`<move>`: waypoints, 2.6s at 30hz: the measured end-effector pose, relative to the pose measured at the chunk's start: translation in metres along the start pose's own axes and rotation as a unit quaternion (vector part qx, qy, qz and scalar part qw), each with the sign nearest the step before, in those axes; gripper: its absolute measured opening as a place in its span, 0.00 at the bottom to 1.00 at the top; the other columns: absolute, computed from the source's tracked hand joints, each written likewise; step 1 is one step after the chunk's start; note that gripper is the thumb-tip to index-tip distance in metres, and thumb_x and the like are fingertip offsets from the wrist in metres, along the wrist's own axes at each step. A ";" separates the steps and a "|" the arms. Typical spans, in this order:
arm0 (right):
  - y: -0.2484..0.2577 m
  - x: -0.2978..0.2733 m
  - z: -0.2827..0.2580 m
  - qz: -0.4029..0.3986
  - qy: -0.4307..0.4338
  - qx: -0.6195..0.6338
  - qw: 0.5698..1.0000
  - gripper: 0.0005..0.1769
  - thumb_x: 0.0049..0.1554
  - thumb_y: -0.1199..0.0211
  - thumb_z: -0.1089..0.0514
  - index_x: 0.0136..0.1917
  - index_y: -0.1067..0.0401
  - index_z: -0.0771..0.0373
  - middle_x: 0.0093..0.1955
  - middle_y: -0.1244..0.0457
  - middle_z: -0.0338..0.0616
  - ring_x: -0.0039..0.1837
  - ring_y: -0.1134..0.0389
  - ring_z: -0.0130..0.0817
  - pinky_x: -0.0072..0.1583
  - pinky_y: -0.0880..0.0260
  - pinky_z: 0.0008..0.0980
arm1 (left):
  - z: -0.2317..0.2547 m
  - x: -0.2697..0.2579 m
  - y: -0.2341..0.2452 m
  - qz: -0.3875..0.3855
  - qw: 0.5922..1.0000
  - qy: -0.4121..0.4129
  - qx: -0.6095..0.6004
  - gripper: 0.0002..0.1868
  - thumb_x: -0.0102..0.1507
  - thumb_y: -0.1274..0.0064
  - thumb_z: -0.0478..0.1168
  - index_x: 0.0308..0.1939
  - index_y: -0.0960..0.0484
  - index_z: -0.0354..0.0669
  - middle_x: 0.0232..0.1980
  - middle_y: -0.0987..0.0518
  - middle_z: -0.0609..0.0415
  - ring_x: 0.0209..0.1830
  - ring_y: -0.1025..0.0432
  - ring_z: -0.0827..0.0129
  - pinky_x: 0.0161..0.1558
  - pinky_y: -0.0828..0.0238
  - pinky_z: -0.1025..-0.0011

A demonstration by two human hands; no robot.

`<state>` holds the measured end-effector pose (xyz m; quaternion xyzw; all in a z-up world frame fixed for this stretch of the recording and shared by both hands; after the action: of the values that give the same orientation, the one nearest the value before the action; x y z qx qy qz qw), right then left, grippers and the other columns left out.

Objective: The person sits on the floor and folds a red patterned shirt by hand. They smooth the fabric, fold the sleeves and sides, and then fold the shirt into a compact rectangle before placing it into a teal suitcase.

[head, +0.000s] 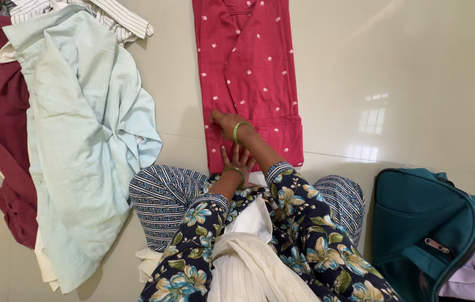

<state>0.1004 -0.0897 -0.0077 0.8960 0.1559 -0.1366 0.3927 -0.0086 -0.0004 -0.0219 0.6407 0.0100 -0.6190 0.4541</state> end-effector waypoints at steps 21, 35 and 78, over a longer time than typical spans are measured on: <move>-0.003 0.026 0.017 0.071 -0.005 0.125 0.990 0.23 0.43 0.32 0.74 0.51 0.28 0.59 0.40 0.31 0.42 0.44 0.28 0.36 0.46 0.27 0.38 | 0.001 -0.010 0.011 -0.004 1.000 0.002 -0.002 0.69 0.51 0.46 0.80 0.83 0.70 0.62 0.84 0.84 0.49 0.77 0.95 0.31 0.57 0.92 0.13; -0.024 -0.062 0.011 0.245 0.135 -0.010 0.960 0.16 0.63 0.40 0.56 0.64 0.27 0.59 0.66 0.34 0.48 0.71 0.36 0.48 0.72 0.39 0.47 | -0.002 -0.002 0.008 -0.045 0.998 -0.019 -0.029 0.71 0.52 0.50 0.82 0.83 0.71 0.56 0.85 0.79 0.49 0.80 0.90 0.38 0.60 0.93 0.15; 0.001 -0.124 0.081 0.148 -0.080 -0.250 0.953 0.38 0.67 0.59 0.36 0.85 0.59 0.44 0.88 0.65 0.34 0.87 0.70 0.42 0.79 0.81 0.64 | 0.001 -0.021 0.015 0.076 0.996 0.002 -0.038 0.78 0.45 0.37 0.77 0.82 0.77 0.68 0.83 0.88 0.50 0.79 0.93 0.36 0.62 0.89 0.16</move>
<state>-0.0220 -0.1721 -0.0145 0.7684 0.0186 -0.1043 0.6311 -0.0061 0.0013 0.0034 0.6230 -0.0149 -0.5807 0.5239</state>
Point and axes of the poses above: each hand's wrist, its own x-axis towards the middle knuckle, its own y-axis out of the back of the hand, z = x × y, the point moved 2 cm from there along x, towards the middle knuckle
